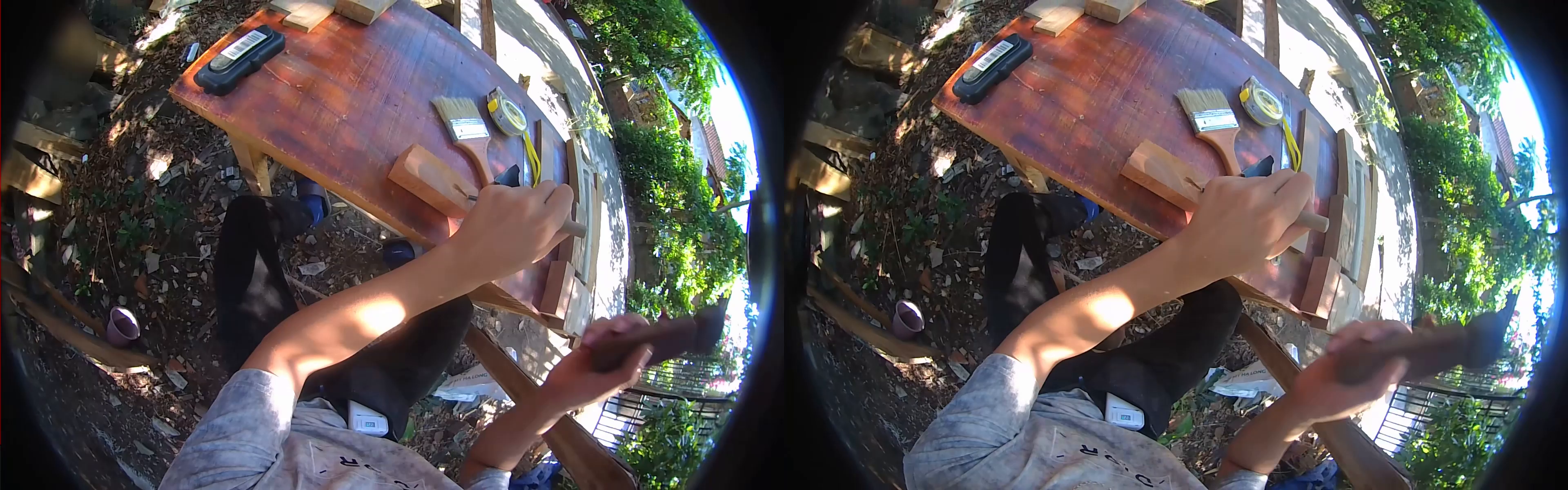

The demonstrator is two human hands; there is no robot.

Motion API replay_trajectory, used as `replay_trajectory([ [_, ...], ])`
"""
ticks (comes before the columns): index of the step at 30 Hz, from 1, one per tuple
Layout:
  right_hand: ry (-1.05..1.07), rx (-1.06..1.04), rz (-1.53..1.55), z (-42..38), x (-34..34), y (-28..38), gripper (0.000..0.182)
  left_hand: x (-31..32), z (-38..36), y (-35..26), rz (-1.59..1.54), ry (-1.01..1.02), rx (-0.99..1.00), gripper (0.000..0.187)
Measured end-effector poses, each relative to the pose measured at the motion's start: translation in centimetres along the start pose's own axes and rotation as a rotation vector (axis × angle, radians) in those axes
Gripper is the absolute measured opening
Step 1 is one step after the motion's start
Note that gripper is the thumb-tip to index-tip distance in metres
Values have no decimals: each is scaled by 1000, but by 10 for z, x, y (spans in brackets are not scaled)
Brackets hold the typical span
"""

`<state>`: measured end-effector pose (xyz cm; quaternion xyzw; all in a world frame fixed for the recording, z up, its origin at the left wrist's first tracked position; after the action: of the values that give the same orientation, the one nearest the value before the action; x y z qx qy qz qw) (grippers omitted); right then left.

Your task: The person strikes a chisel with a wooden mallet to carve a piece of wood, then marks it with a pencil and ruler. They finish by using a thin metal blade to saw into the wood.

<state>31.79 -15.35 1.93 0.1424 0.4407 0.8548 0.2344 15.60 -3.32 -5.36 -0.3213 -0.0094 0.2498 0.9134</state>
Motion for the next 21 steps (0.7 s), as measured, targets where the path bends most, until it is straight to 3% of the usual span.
replay_trajectory([
  [2,205,2,-447,-10,-6,-14,55,3,0,4,31,16,14,29],
  [5,332,114,-406,-2,-17,-12,52,4,0,5,36,35,-4,29],
  [7,-5,210,24,4,2,7,52,3,-5,4,36,51,-26,29],
  [11,43,51,302,-10,14,-14,47,2,-2,3,63,70,-8,30],
  [12,-1,243,234,-28,13,-26,47,2,-1,3,70,70,-7,30],
  [14,258,11,-374,-34,-4,-47,49,5,0,7,85,39,18,29],
  [16,98,334,-140,-37,4,-31,51,8,-5,11,115,48,32,27],
  [17,-125,374,-34,-34,1,-27,52,9,-8,12,127,40,23,27],
  [18,-60,237,84,-21,14,-12,50,8,-9,10,135,35,17,27],
  [21,-187,112,229,-13,18,-11,55,4,-3,9,130,51,27,27],
])
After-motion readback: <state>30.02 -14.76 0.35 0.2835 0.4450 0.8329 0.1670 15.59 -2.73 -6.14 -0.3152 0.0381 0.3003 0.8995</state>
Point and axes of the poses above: each hand's wrist, its own z-axis towards the middle knuckle, its own x-axis out of the palm, y = z × x, the point moved 1 cm from there along z, towards the middle knuckle, and after that the axes turned 7 degrees about -y, right-handed, at the moved point
